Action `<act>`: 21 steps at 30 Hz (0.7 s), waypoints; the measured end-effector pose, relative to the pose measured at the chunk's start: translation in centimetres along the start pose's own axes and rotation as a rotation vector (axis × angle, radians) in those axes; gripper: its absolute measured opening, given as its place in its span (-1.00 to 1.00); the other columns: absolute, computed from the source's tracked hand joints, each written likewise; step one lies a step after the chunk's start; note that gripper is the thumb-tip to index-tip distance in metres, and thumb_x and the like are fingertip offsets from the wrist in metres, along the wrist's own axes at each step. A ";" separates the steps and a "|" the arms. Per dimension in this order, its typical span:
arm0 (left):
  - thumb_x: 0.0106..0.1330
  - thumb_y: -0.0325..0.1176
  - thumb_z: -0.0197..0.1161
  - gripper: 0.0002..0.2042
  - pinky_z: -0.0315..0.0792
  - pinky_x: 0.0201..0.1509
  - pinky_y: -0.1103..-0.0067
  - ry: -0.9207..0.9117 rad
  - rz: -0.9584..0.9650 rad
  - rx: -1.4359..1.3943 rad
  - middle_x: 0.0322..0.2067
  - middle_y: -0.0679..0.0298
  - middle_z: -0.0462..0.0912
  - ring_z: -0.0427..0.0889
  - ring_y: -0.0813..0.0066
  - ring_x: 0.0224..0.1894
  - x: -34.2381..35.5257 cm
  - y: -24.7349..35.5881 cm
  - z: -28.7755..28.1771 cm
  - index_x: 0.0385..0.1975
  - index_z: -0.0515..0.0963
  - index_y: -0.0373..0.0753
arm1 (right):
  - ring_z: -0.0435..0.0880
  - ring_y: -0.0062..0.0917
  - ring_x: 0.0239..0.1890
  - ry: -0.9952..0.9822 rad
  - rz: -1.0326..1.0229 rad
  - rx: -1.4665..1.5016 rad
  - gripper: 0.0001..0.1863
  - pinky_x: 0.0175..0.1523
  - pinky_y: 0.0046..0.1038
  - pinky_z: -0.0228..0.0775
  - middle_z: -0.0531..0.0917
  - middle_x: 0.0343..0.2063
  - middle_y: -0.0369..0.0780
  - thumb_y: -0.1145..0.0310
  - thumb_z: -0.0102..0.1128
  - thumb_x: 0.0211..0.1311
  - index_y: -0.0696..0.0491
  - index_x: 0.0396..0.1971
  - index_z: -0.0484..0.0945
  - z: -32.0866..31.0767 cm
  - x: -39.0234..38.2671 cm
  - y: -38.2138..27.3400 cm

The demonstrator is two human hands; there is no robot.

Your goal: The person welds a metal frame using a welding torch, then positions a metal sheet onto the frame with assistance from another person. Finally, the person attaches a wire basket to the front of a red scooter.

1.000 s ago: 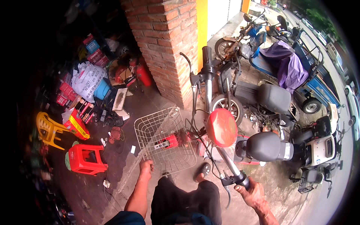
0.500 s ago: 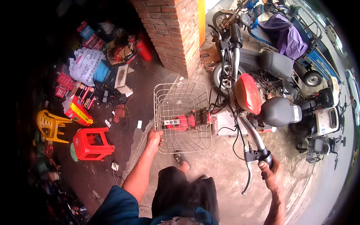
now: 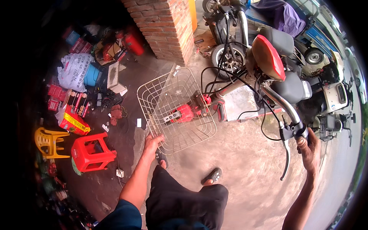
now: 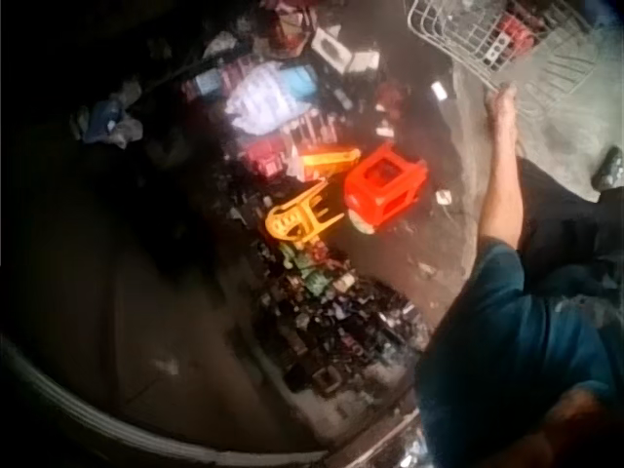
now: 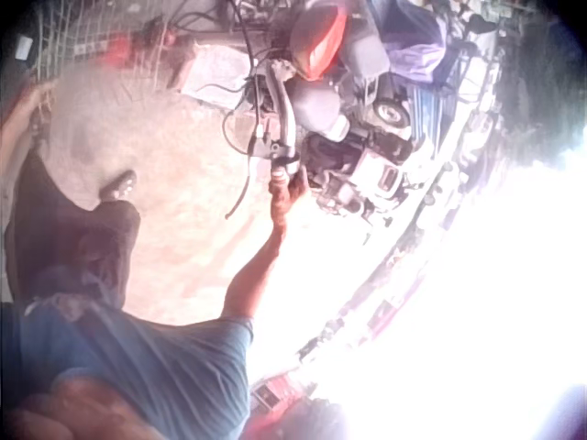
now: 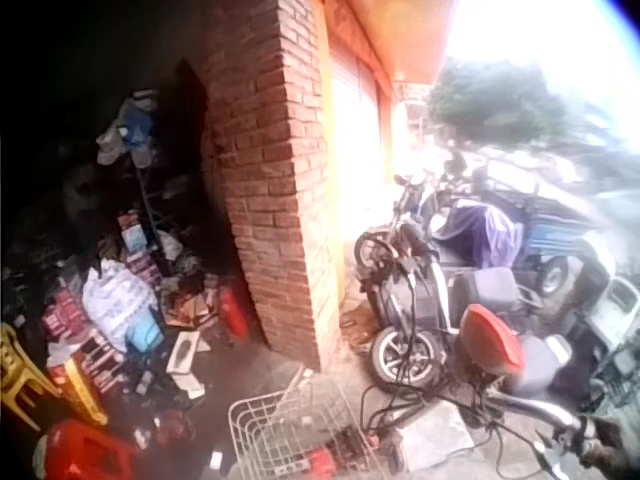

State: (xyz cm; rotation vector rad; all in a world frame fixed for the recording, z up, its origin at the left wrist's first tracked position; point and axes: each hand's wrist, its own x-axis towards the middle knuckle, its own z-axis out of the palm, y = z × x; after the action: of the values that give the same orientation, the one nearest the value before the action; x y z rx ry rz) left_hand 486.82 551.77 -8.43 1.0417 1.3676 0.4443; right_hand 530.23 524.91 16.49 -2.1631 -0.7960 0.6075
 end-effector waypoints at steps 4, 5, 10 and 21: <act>0.13 -0.39 0.27 -0.65 0.42 -0.20 0.50 -0.178 -0.137 -0.294 -0.25 0.27 0.52 0.54 0.50 -0.33 -0.3 1.2 -0.2 -0.09 0.39 -0.25 | 0.48 -0.63 -0.39 0.583 -0.157 -0.088 -0.35 -0.27 -0.56 0.32 0.55 -0.35 -0.28 -0.19 0.01 0.26 0.16 -0.01 0.47 -1.7 -2.9 5.9; 0.13 -0.40 0.27 -0.64 0.43 -0.19 0.49 -0.219 -0.092 -0.258 -0.23 0.25 0.51 0.54 0.49 -0.31 -0.8 2.2 0.4 -0.07 0.38 -0.26 | 0.54 -0.57 -0.28 0.832 -0.210 -0.017 -0.39 -0.14 -0.50 0.38 0.59 -0.26 -0.24 -0.12 -0.03 0.32 0.15 0.04 0.46 -1.2 -4.2 6.4; 0.13 -0.43 0.27 -0.56 0.47 -0.13 0.45 -0.353 -0.007 -0.230 -0.13 0.18 0.48 0.57 0.38 -0.18 0.3 5.4 -1.7 0.02 0.35 -0.30 | 0.54 -0.47 -0.18 1.195 0.394 0.108 -0.42 -0.07 -0.44 0.36 0.58 -0.19 -0.19 -0.10 -0.04 0.34 0.15 0.01 0.47 12.6 -14.4 12.4; 0.11 -0.43 0.32 -0.33 0.45 0.06 0.36 -0.664 0.433 -0.312 -0.07 -0.12 0.56 0.60 0.19 -0.05 9.1 -4.0 -7.4 0.24 0.19 -0.38 | 0.44 -0.39 -0.05 0.447 -0.100 0.608 -0.35 0.10 -0.32 0.27 0.44 -0.09 -0.11 -0.09 -0.05 0.33 0.20 0.14 0.31 54.9 -1.3 14.3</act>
State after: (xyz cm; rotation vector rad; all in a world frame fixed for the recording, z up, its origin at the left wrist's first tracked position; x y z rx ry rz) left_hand 480.70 559.43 -15.96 1.0892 0.4642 0.5440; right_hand 499.76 542.52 -27.96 -1.5976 -0.4012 0.2477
